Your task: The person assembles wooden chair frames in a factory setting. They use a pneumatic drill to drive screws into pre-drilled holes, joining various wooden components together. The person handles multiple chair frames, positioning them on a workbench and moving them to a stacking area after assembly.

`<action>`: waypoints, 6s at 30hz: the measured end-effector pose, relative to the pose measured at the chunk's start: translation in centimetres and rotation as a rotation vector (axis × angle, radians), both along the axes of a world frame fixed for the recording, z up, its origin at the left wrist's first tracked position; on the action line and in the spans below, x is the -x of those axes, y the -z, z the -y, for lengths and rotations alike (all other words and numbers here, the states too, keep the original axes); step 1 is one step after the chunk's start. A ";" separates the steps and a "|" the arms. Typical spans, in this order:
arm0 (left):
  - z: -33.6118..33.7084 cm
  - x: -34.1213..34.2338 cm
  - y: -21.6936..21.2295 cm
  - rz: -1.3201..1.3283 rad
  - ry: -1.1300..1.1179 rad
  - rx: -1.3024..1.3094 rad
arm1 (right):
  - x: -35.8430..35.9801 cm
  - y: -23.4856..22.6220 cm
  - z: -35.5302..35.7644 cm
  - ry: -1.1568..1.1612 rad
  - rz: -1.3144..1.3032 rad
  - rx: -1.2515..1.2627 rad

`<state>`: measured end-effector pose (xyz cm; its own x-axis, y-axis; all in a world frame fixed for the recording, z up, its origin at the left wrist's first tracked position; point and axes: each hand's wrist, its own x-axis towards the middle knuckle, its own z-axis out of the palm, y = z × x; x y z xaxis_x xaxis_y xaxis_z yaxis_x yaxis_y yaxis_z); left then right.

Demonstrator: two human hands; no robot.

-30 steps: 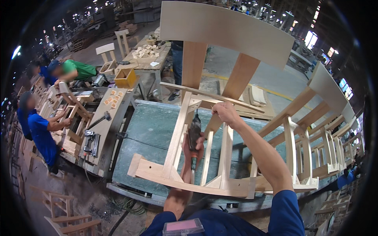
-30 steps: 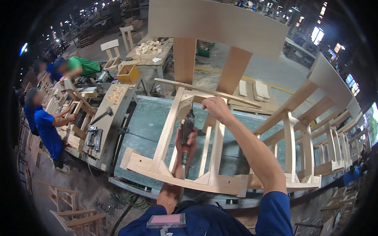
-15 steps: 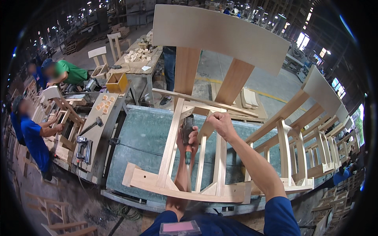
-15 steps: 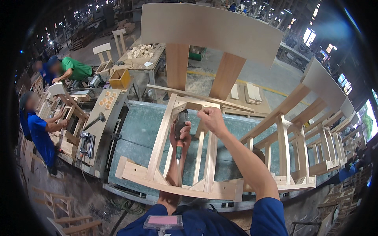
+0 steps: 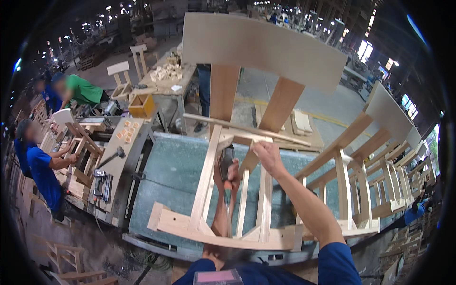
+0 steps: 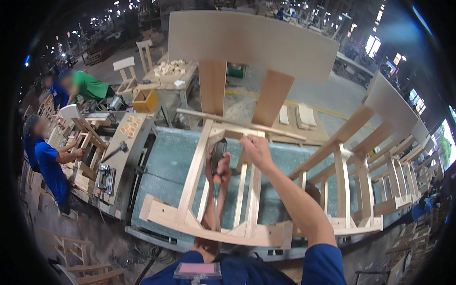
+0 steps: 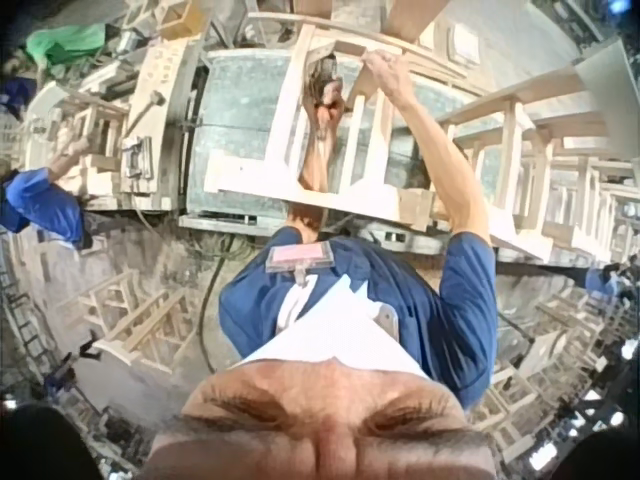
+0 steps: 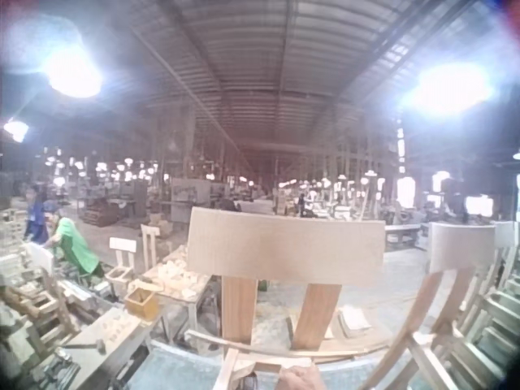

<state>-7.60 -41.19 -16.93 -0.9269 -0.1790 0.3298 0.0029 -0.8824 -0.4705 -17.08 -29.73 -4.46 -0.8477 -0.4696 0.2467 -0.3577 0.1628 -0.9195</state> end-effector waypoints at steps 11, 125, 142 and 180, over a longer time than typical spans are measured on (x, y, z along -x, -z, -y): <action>0.5 -0.1 0.4 0.090 0.019 0.163 | -0.2 0.3 0.2 0.010 0.039 0.001; -2.3 -13.6 -2.9 0.579 -0.258 0.950 | -2.5 4.4 6.2 -0.054 0.516 -0.260; -2.4 -12.9 0.1 0.433 -0.242 0.808 | -2.5 4.1 6.4 0.115 0.487 -0.130; -4.0 -18.3 0.4 0.373 -0.094 0.793 | -1.5 4.0 3.4 0.108 0.423 -0.333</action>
<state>10.65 -37.23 -17.31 -0.9920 -0.1066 0.0680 0.1231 -0.9371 0.3267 -15.54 -33.15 -8.51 -0.8883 -0.3691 -0.2732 0.0669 0.4845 -0.8722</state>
